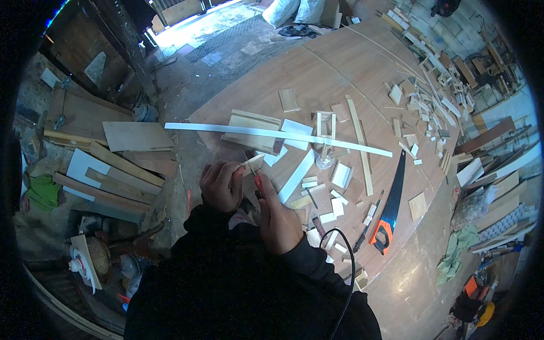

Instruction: The person holds a small wooden block, marks it with a pencil, carves its surface with a rotary tool, and trims the edges using a utility knife.

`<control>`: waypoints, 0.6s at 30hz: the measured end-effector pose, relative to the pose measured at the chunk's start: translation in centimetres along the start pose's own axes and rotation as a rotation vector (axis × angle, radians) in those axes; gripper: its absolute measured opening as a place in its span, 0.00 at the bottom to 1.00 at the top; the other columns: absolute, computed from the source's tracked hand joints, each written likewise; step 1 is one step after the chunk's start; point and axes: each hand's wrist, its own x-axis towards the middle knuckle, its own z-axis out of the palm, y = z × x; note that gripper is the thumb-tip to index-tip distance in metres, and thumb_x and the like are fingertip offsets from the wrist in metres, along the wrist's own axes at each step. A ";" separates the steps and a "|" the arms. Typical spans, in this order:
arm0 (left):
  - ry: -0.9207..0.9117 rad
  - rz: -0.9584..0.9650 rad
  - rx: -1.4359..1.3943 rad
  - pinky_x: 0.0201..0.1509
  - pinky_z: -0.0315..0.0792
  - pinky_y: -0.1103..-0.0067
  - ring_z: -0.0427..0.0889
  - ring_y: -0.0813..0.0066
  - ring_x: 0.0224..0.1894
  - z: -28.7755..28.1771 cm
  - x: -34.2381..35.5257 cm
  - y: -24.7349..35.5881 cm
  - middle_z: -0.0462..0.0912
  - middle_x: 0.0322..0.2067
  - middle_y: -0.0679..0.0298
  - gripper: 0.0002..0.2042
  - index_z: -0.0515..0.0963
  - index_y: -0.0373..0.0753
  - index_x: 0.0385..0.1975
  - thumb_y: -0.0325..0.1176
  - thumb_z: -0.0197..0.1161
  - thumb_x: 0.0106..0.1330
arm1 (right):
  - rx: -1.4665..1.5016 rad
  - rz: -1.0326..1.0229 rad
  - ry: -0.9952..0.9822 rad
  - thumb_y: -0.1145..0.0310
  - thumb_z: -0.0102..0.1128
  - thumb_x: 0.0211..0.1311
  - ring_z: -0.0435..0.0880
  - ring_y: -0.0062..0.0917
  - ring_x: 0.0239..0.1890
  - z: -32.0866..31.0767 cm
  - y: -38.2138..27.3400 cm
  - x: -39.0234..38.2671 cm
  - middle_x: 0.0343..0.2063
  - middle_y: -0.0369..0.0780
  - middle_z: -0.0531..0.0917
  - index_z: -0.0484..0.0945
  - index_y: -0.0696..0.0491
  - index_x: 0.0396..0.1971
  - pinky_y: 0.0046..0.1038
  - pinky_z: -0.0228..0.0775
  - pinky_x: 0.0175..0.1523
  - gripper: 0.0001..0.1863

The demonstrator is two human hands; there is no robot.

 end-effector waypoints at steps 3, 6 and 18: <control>0.016 -0.023 0.001 0.35 0.70 0.71 0.82 0.61 0.30 0.4 -0.2 0.2 0.81 0.27 0.62 0.04 0.79 0.40 0.32 0.32 0.62 0.64 | -0.013 0.037 0.002 0.72 0.43 0.73 0.84 0.54 0.35 0.0 -0.1 -0.1 0.32 0.59 0.83 0.54 0.43 0.72 0.42 0.74 0.38 0.29; -0.024 -0.044 -0.004 0.36 0.71 0.69 0.82 0.60 0.30 0.5 -0.2 0.3 0.81 0.27 0.61 0.04 0.79 0.39 0.32 0.32 0.62 0.64 | -0.006 0.112 -0.031 0.72 0.43 0.73 0.84 0.53 0.37 -0.5 -0.8 0.0 0.35 0.58 0.83 0.54 0.43 0.73 0.41 0.75 0.41 0.29; 0.077 -0.177 -0.115 0.31 0.72 0.70 0.81 0.54 0.30 -3.6 3.7 -0.3 0.79 0.28 0.53 0.06 0.78 0.34 0.35 0.30 0.60 0.68 | 0.033 -0.046 0.053 0.67 0.45 0.73 0.86 0.49 0.41 -1.4 1.1 -1.9 0.43 0.57 0.82 0.55 0.49 0.71 0.39 0.77 0.43 0.28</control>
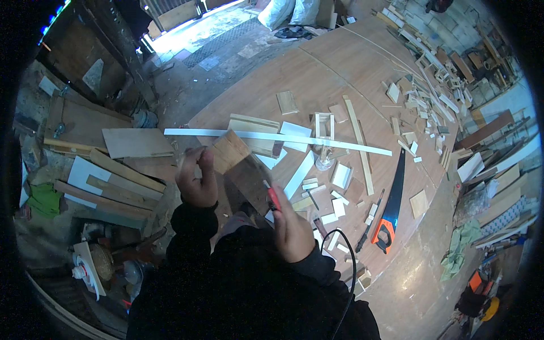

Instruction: The person holds a small wooden block, marks it with a pencil, carves its surface with a rotary tool, and trims the edges using a utility knife.

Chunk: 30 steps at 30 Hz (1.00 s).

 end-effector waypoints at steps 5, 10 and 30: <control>-0.129 0.039 -0.177 0.31 0.72 0.73 0.81 0.59 0.29 0.9 -1.2 0.4 0.81 0.30 0.54 0.07 0.78 0.33 0.36 0.31 0.60 0.68 | 0.155 0.059 0.094 0.61 0.41 0.76 0.85 0.48 0.39 -0.9 0.5 -0.7 0.43 0.56 0.82 0.61 0.53 0.69 0.36 0.76 0.45 0.25; -0.534 -0.247 -0.178 0.32 0.73 0.77 0.82 0.70 0.29 4.6 -6.2 -6.5 0.82 0.27 0.58 0.10 0.80 0.35 0.36 0.36 0.62 0.69 | 0.127 0.030 0.182 0.60 0.47 0.74 0.84 0.48 0.37 0.5 3.4 -1.5 0.37 0.53 0.84 0.64 0.50 0.66 0.40 0.75 0.43 0.24; -1.241 -0.231 -0.133 0.44 0.76 0.72 0.83 0.62 0.36 18.7 -15.9 -26.1 0.84 0.33 0.56 0.14 0.80 0.36 0.41 0.42 0.64 0.66 | -0.015 0.830 0.393 0.53 0.50 0.71 0.83 0.53 0.37 12.0 14.9 -8.3 0.32 0.57 0.83 0.71 0.49 0.60 0.48 0.74 0.41 0.23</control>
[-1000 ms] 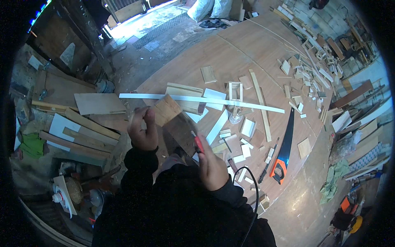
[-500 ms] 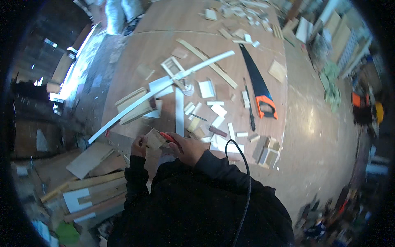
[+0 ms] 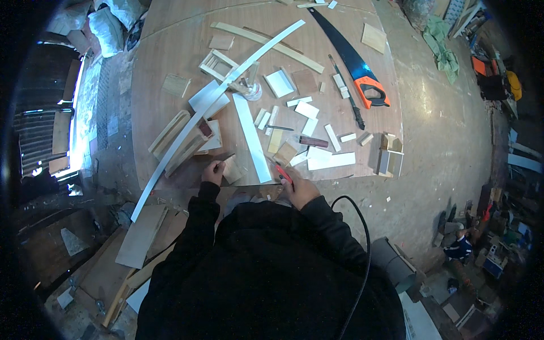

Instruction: The person holds a small wooden block, marks it with a pencil, carves its surface with a rotary tool, and trims the edges using a utility knife.

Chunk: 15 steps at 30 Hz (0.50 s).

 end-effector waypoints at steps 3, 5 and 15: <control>-0.043 0.027 -0.037 0.44 0.76 0.71 0.82 0.59 0.37 -0.4 1.0 -0.9 0.83 0.37 0.55 0.16 0.79 0.37 0.45 0.40 0.65 0.64 | -0.019 0.024 0.010 0.54 0.49 0.72 0.82 0.54 0.37 3.0 -0.6 0.5 0.32 0.57 0.83 0.67 0.47 0.63 0.50 0.74 0.42 0.24; -0.072 0.198 0.177 0.44 0.76 0.70 0.81 0.59 0.40 -1.4 1.3 -1.8 0.76 0.47 0.53 0.22 0.75 0.38 0.53 0.37 0.68 0.60 | -0.101 0.135 -0.110 0.58 0.48 0.72 0.82 0.56 0.39 4.8 -2.0 1.5 0.34 0.59 0.82 0.62 0.48 0.67 0.50 0.73 0.43 0.26; -0.253 0.379 0.280 0.66 0.65 0.67 0.65 0.53 0.63 -3.4 0.6 -0.8 0.63 0.60 0.55 0.46 0.60 0.39 0.67 0.38 0.79 0.46 | -0.029 -0.023 -0.024 0.70 0.48 0.68 0.82 0.55 0.35 14.0 -6.8 4.2 0.34 0.59 0.82 0.52 0.49 0.72 0.49 0.74 0.42 0.33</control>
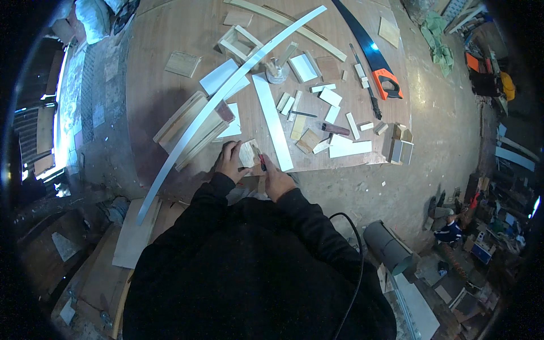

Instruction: The person holds a small wooden block, marks it with a pencil, carves its surface with a rotary tool, and trims the edges using a utility knife.

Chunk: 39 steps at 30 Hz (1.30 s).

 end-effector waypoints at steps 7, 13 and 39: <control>-0.014 0.004 0.007 0.66 0.65 0.66 0.66 0.54 0.62 0.0 0.0 -0.1 0.65 0.58 0.57 0.45 0.61 0.41 0.68 0.38 0.78 0.47 | -0.134 0.103 -0.100 0.71 0.49 0.64 0.83 0.52 0.37 2.0 -2.4 1.5 0.40 0.59 0.81 0.51 0.52 0.72 0.48 0.75 0.43 0.35; -0.027 0.011 -0.019 0.66 0.65 0.67 0.66 0.55 0.62 -0.4 0.1 0.0 0.65 0.58 0.57 0.44 0.62 0.41 0.67 0.36 0.77 0.48 | -0.149 0.104 -0.028 0.72 0.50 0.64 0.83 0.54 0.34 3.7 -1.1 2.2 0.34 0.59 0.82 0.51 0.48 0.72 0.47 0.75 0.43 0.37; -0.006 0.055 0.061 0.61 0.69 0.63 0.67 0.48 0.60 1.1 -0.5 -1.6 0.63 0.62 0.57 0.38 0.61 0.46 0.69 0.40 0.68 0.56 | -0.429 0.380 -0.267 0.65 0.44 0.67 0.86 0.51 0.36 3.7 -9.0 5.1 0.34 0.60 0.84 0.45 0.51 0.74 0.46 0.77 0.43 0.37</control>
